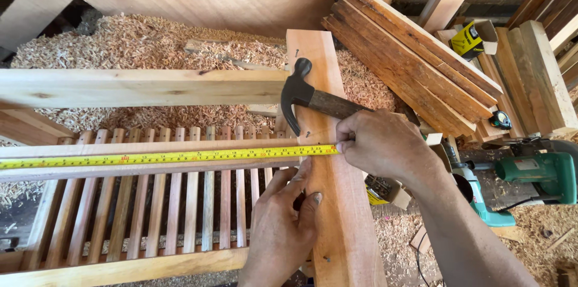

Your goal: The person hammers nails into a slatted wooden frame, holding a rail steady with one hand while driving nails with a claw hammer. They then use a tape measure to measure the frame's rails and reposition a wooden board on the frame.

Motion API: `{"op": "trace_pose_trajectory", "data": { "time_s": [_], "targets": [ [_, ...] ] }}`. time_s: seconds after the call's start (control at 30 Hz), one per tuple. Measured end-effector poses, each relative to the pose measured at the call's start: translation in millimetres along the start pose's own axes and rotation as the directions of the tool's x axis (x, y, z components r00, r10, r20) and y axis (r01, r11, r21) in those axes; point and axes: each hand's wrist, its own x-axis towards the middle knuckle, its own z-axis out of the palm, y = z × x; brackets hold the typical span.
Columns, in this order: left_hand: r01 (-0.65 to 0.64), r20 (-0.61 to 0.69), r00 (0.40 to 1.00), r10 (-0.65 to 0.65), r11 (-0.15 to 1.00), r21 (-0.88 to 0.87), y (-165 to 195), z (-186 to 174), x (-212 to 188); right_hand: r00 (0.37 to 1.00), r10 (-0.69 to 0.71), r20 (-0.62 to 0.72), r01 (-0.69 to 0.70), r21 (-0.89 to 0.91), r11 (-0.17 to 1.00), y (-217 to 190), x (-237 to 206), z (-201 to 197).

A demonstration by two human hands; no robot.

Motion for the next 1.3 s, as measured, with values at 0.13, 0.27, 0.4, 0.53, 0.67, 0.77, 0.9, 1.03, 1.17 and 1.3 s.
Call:
{"op": "trace_pose_trajectory", "data": {
  "time_s": [0.13,0.27,0.4,0.53,0.67,0.77,0.9,1.03,1.17,1.3],
  "targets": [
    [-0.029,-0.006,1.0,0.029,1.0,0.007,-3,0,0,1.0,-0.008,-0.012,0.008,0.011,1.0,0,1,1],
    [-0.028,-0.008,1.0,0.028,0.999,0.018,-4,1,-1,0.998,-0.053,-0.043,0.054,0.009,0.999,3,4,4],
    [-0.047,-0.01,0.999,0.047,0.998,0.035,-4,1,0,0.999,-0.047,-0.006,0.047,-0.008,0.999,3,6,6],
    [0.011,0.01,1.0,-0.012,0.999,0.037,-4,2,1,0.999,-0.016,0.039,0.017,-0.031,0.999,1,7,6],
    [-0.019,0.001,1.0,0.019,0.999,0.047,-1,1,0,0.999,-0.033,-0.008,0.033,-0.022,0.999,1,4,4],
    [-0.047,-0.047,0.998,0.048,0.999,0.014,2,-1,0,0.998,-0.059,-0.033,0.059,-0.01,0.998,1,3,4],
    [0.437,0.064,0.895,-0.441,0.897,0.067,4,0,0,0.999,-0.044,-0.019,0.044,-0.016,0.999,1,4,5],
    [0.195,-0.02,0.981,-0.194,0.979,0.066,1,3,0,0.998,-0.053,-0.034,0.053,0.007,0.999,2,3,6],
    [0.076,-0.023,0.997,-0.077,0.996,-0.041,-5,5,0,0.997,-0.061,-0.037,0.061,-0.007,0.998,1,2,6],
    [0.045,-0.014,0.999,-0.046,0.998,-0.031,-8,4,1,1.0,-0.012,-0.001,0.012,-0.015,1.0,-2,3,6]
  ]
}}
